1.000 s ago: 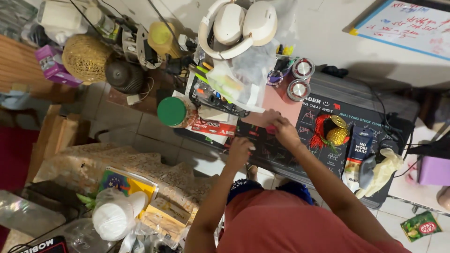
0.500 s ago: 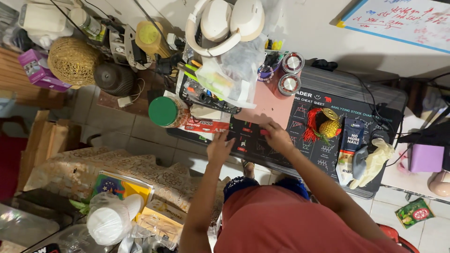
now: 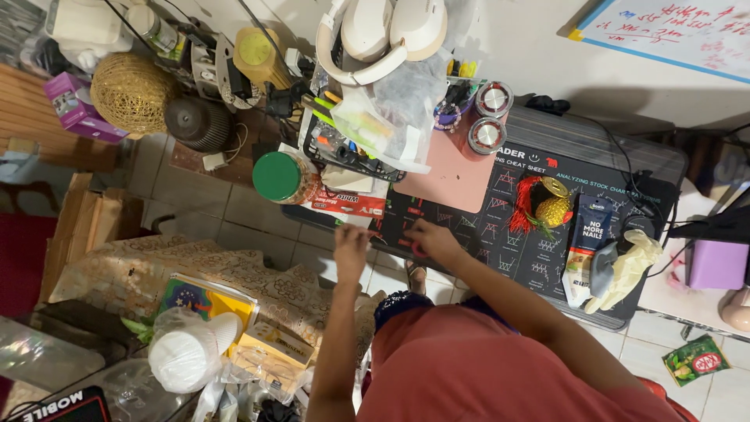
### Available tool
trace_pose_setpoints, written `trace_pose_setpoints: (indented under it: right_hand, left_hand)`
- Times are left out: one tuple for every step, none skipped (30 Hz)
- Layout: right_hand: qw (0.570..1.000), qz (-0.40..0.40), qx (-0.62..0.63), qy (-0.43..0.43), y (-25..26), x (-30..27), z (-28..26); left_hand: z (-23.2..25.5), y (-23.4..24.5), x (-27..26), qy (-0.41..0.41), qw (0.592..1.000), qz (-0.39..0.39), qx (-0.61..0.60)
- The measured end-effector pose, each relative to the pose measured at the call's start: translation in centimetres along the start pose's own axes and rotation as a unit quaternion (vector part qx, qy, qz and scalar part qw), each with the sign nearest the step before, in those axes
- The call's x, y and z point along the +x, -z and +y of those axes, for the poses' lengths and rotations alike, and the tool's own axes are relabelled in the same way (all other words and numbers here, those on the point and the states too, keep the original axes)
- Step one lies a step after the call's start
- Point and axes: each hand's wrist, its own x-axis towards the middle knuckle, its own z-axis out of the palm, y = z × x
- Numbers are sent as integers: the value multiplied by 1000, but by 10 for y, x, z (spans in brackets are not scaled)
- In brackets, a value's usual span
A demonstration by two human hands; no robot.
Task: The person organizes various items on a cluttered desk, including a phone, papers, a hairbrush, a hard hat, and headphones. They move items around, place them in different locations, and occasionally pick up and examine objects.
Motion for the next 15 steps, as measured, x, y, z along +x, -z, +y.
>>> trace_pose_setpoints:
  right_hand:
    - [1000,9,6,1,-2,0,4]
    - [1000,19,13,-7,-4,0,8]
    - [999,32,20,-17,-8,-1,11]
    - [998,44,27,-28,-13,-2,13]
    - [995,64,70,-39,-17,-4,16]
    - [989,84,113,-50,-22,-6,18]
    - [980,109,155,-63,-24,-7,21]
    - [958,60,244,-137,-26,-8,22]
    - [921,12,330,-208,-26,-12,22]
    - [869,-36,412,-273,-26,-17,22]
    - [823,-32,495,-275,-25,-25,20]
    - [771,-28,574,-273,-24,-34,16]
    - [714,-24,647,-265,-20,-39,15]
    - [735,-12,630,-251,-13,-47,14]
    - [754,2,612,-237,-6,-58,14]
  left_hand:
    - [-1,-3,-8,-20,1000,-12,6]
    - [-3,-9,-17,-40,999,-23,13]
    - [-4,-15,-22,-38,998,-29,41]
    - [-6,-23,-24,-37,996,-34,70]
    - [-7,-30,-29,-35,994,-40,97]
    - [-8,-34,-36,-47,995,-22,86]
    - [-7,-38,-38,-64,995,-6,75]
    - [-4,-41,-37,-81,995,10,64]
    - [2,-45,-38,-29,999,-31,-31]
    - [11,-48,-43,25,989,-72,-124]
    - [20,-51,-46,80,967,-115,-213]
    - [32,-54,-48,60,963,-129,-230]
    - [45,-58,-47,37,958,-139,-248]
    - [59,-60,-45,15,952,-150,-266]
    - [73,-61,-42,6,944,-161,-286]
